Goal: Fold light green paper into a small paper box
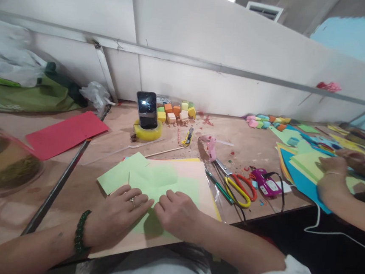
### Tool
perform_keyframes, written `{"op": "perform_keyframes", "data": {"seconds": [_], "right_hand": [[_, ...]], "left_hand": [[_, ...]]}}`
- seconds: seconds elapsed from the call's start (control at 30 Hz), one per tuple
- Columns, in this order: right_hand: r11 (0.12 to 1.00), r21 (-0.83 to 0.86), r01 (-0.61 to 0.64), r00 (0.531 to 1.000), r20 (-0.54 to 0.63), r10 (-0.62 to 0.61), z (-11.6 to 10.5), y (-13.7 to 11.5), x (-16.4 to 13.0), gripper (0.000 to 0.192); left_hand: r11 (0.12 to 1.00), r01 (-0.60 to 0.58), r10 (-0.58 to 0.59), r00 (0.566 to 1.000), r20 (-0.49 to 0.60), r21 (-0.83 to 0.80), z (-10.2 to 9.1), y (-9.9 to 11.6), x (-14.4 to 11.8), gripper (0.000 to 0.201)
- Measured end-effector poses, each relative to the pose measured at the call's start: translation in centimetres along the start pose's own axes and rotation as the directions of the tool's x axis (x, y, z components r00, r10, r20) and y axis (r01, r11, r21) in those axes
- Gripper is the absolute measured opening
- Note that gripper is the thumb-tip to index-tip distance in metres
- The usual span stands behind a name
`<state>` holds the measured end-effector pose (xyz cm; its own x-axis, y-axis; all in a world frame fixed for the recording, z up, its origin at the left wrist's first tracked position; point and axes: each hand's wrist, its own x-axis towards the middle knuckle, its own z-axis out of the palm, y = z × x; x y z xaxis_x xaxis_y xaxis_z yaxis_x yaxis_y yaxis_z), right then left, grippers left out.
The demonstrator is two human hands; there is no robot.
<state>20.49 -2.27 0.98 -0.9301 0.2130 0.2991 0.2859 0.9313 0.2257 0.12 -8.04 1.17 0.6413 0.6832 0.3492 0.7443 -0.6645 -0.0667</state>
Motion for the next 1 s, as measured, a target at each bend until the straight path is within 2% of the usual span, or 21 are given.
{"op": "perform_keyframes", "data": {"seconds": [0.07, 0.17, 0.27, 0.43, 0.53, 0.6, 0.77, 0.87, 1.0], "right_hand": [[0.998, 0.059, 0.01, 1.0, 0.016, -0.011, 0.1, -0.2, 0.3, 0.02], [0.981, 0.193, -0.035, 0.997, 0.077, 0.02, 0.3, 0.5, 0.0, 0.014], [0.928, 0.365, -0.075, 0.993, 0.11, 0.037, 0.0, 2.0, -0.6, 0.02], [0.731, 0.65, -0.208, 0.97, 0.231, 0.071, -1.0, 4.4, -0.6, 0.018], [0.607, 0.738, -0.295, 0.951, 0.286, 0.116, -1.0, 5.2, -0.2, 0.011], [0.565, 0.753, -0.337, 0.94, 0.304, 0.155, -0.5, 5.6, 0.1, 0.007], [0.623, 0.683, -0.381, 0.925, 0.287, 0.25, 1.1, 5.8, 1.6, 0.005], [0.651, 0.647, -0.398, 0.917, 0.27, 0.292, 2.0, 5.6, 2.7, 0.01], [0.644, 0.645, -0.412, 0.907, 0.226, 0.355, 3.1, 5.2, 3.3, 0.017]], "left_hand": [[1.0, -0.01, 0.01, 0.998, 0.067, -0.003, 0.4, -0.5, -0.2, 0.013], [0.999, 0.004, 0.0, 0.994, 0.11, -0.031, 0.7, -1.3, -0.5, 0.013], [0.994, 0.04, -0.026, 0.991, 0.135, -0.104, 0.4, -1.5, -0.6, 0.018], [0.964, 0.083, -0.042, 0.985, 0.166, -0.253, -0.2, -0.6, -0.5, 0.018], [0.956, 0.043, 0.006, 0.986, 0.164, -0.292, -0.3, 0.0, -0.7, 0.013], [0.954, 0.017, 0.033, 0.986, 0.162, -0.3, -0.3, 0.1, -0.8, 0.013], [0.954, 0.025, 0.037, 0.979, 0.199, -0.299, -0.6, 0.0, -0.7, 0.014], [0.956, 0.011, 0.038, 0.986, 0.162, -0.294, -0.5, -0.1, -0.8, 0.019], [0.962, -0.019, 0.047, 0.994, 0.096, -0.274, -0.1, -0.1, -1.1, 0.02]]}}
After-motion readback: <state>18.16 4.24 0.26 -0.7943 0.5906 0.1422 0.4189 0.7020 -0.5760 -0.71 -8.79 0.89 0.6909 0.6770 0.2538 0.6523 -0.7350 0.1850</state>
